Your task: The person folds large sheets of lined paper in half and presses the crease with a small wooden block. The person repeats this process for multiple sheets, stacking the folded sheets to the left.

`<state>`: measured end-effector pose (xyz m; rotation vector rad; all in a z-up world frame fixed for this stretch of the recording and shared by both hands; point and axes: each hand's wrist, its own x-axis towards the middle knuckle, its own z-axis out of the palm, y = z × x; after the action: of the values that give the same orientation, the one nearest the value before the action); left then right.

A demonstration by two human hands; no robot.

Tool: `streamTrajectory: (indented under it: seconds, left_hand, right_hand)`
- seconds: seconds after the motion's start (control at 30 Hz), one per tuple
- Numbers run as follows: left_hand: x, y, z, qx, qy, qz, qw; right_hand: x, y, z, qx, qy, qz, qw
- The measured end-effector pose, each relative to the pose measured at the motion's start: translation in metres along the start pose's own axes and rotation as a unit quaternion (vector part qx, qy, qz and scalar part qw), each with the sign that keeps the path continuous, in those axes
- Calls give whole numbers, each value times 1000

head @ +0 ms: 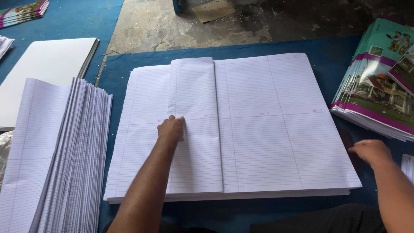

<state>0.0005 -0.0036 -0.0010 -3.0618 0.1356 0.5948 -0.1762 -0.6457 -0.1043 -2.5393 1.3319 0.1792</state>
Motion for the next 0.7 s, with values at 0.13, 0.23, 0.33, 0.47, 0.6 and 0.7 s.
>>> streamTrajectory:
  seconds: [0.13,0.23,0.33,0.47,0.6,0.7]
  left_hand:
    - [2,0,5,-10,22,19,1000]
    - [-5,4,10,-28,74,44,996]
    - [-22,24,15,-46,64,49,996]
    - [-52,64,16,-85,71,54,992]
    - [-71,100,1,-124,45,23,991]
    - [-73,114,-10,-147,8,-8,989]
  right_hand:
    - [-17,-27,-22,16,16,-7,1000]
    - [-44,-57,-44,69,26,-41,996]
    - [-66,-82,-64,98,-11,-100,990]
    - [-81,-106,-67,34,-8,-152,988]
    - [-87,-122,-60,14,1,-209,978]
    - [-93,-131,-57,23,-17,-250,968]
